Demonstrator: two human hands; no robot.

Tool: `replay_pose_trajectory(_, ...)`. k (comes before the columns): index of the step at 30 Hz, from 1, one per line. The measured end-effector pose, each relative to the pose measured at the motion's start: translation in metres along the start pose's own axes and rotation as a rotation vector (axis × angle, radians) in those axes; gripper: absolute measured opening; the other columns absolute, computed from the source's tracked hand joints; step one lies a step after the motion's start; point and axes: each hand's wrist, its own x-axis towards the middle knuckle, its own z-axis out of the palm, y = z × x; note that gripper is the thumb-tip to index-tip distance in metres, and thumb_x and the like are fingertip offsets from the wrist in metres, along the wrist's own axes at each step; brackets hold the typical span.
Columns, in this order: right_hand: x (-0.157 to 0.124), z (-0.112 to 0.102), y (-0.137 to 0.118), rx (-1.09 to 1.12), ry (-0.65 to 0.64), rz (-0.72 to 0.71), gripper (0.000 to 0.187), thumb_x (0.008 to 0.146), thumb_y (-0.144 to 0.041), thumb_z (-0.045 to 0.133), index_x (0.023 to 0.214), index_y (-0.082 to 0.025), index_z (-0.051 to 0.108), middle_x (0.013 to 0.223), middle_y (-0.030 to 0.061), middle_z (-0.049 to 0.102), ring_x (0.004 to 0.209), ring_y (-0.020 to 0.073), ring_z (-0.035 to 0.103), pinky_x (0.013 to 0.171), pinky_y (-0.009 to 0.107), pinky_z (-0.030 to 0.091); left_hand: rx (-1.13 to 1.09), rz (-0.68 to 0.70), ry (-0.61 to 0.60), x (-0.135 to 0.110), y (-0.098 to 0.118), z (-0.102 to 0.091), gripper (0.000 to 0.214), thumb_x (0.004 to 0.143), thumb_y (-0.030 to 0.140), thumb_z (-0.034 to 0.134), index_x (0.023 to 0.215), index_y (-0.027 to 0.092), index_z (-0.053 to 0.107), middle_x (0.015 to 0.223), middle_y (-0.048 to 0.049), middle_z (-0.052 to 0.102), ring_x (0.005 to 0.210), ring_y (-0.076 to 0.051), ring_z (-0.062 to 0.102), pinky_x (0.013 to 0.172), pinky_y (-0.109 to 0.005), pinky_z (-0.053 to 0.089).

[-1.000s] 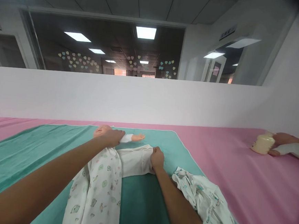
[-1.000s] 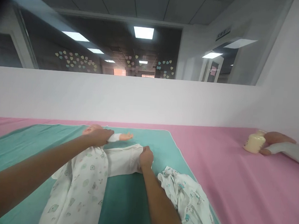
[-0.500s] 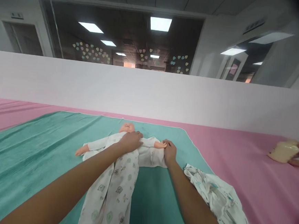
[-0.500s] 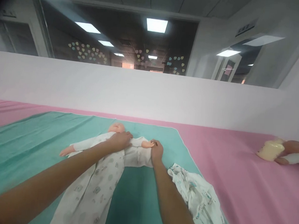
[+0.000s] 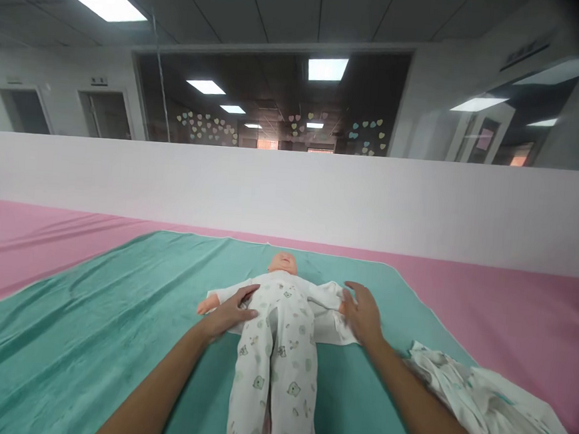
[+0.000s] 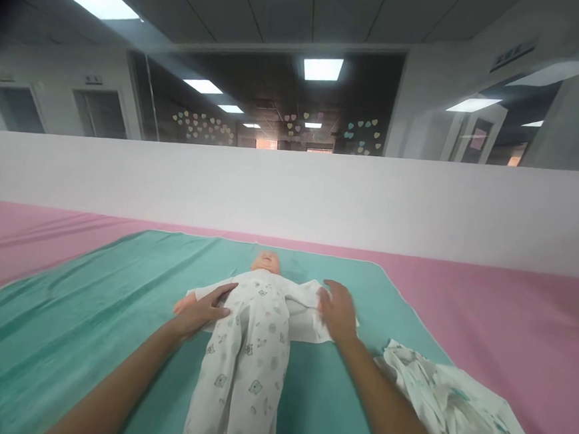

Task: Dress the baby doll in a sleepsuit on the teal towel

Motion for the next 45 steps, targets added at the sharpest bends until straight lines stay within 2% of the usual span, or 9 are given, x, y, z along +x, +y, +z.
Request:
replay_pose_trajectory(5, -0.027, 0.042, -0.051, 0.239, -0.398, -0.053, 0.046, 0.081, -0.048, 0.048, 0.119, -0.022, 0.047, 0.116, 0.0075, 0.052, 0.108, 0.0197, 0.049, 0.094, 0.033, 0.039, 0.086, -0.074, -0.025, -0.002, 0.005, -0.004, 0.08, 0.065, 0.039, 0.068, 0.134, 0.031, 0.029, 0.142, -0.0051, 0.03, 0.124, -0.023, 0.038, 0.089, -0.028, 0.044)
replay_pose_trajectory(12, -0.027, 0.044, -0.064, 0.18, -0.439, -0.005, 0.032, 0.073, -0.051, 0.056, 0.07, -0.02, 0.047, 0.065, -0.0042, 0.042, 0.064, 0.0134, 0.042, 0.062, 0.026, 0.036, 0.38, -0.017, 0.076, -0.004, 0.011, 0.017, 0.032, 0.065, 0.034, 0.061, 0.09, 0.019, 0.048, 0.086, -0.0003, 0.051, 0.076, -0.015, 0.048, 0.061, -0.024, 0.039)
replay_pose_trajectory(16, -0.034, 0.03, -0.07, 0.153, -0.461, -0.019, 0.042, 0.079, -0.053, 0.046, 0.057, -0.019, 0.035, 0.06, -0.0037, 0.036, 0.062, 0.0124, 0.038, 0.059, 0.025, 0.03, 0.504, 0.118, 0.198, -0.019, 0.011, 0.026, 0.025, 0.077, 0.039, 0.05, 0.065, 0.019, 0.04, 0.073, 0.0004, 0.046, 0.074, -0.016, 0.047, 0.069, -0.028, 0.039)
replay_pose_trajectory(22, -0.057, -0.007, -0.073, 0.217, -0.849, -0.056, 0.042, 0.067, -0.054, 0.061, 0.086, -0.018, 0.052, 0.081, 0.0001, 0.052, 0.073, 0.0148, 0.045, 0.063, 0.024, 0.034, 0.403, 0.061, -0.109, -0.067, 0.017, 0.013, 0.061, 0.071, 0.047, 0.06, 0.121, 0.023, 0.036, 0.122, -0.0072, 0.042, 0.097, -0.018, 0.05, 0.076, -0.026, 0.043)
replay_pose_trajectory(30, -0.095, 0.0, -0.097, -0.078, -0.526, -0.05, 0.022, 0.076, -0.034, 0.051, 0.062, -0.019, 0.044, 0.062, -0.0019, 0.052, 0.063, 0.0139, 0.046, 0.057, 0.024, 0.025, 0.629, 0.145, 0.179, -0.074, 0.022, 0.04, 0.025, 0.077, 0.033, 0.049, 0.059, 0.017, 0.042, 0.07, -0.0017, 0.053, 0.069, -0.016, 0.049, 0.063, -0.026, 0.034)
replay_pose_trajectory(33, -0.107, -0.009, -0.101, -0.006, -0.445, 0.051, 0.016, 0.078, -0.03, 0.046, 0.067, -0.019, 0.044, 0.064, -0.0019, 0.051, 0.065, 0.0141, 0.046, 0.057, 0.023, 0.028, 0.559, 0.098, 0.209, -0.087, 0.025, 0.047, 0.017, 0.079, 0.029, 0.045, 0.066, 0.017, 0.047, 0.064, 0.0006, 0.05, 0.064, -0.014, 0.046, 0.059, -0.025, 0.032)
replay_pose_trajectory(37, -0.125, -0.03, -0.107, 0.238, -0.67, 0.066, 0.031, 0.074, -0.043, 0.057, 0.092, -0.019, 0.05, 0.085, 0.0, 0.057, 0.076, 0.0159, 0.05, 0.063, 0.024, 0.036, 0.411, 0.115, 0.043, -0.11, 0.033, 0.045, 0.046, 0.068, 0.041, 0.063, 0.106, 0.019, 0.048, 0.095, -0.0016, 0.053, 0.079, -0.016, 0.05, 0.067, -0.024, 0.039)
replay_pose_trajectory(40, -0.137, -0.032, -0.115, 0.229, -0.718, 0.031, 0.028, 0.072, -0.044, 0.06, 0.078, -0.017, 0.053, 0.076, -0.0005, 0.056, 0.073, 0.016, 0.05, 0.063, 0.024, 0.035, 0.497, 0.184, -0.025, -0.119, 0.036, 0.048, 0.035, 0.064, 0.043, 0.066, 0.085, 0.018, 0.055, 0.098, -0.0039, 0.051, 0.092, -0.02, 0.048, 0.076, -0.027, 0.04)
replay_pose_trajectory(45, -0.148, -0.028, -0.129, 0.282, -0.547, 0.136, 0.021, 0.077, -0.036, 0.049, 0.066, -0.017, 0.047, 0.066, -0.0017, 0.05, 0.066, 0.014, 0.046, 0.06, 0.024, 0.034, 0.58, 0.089, 0.176, -0.137, 0.042, 0.068, 0.017, 0.078, 0.029, 0.047, 0.066, 0.017, 0.048, 0.069, -0.0003, 0.051, 0.073, -0.017, 0.05, 0.069, -0.028, 0.039)
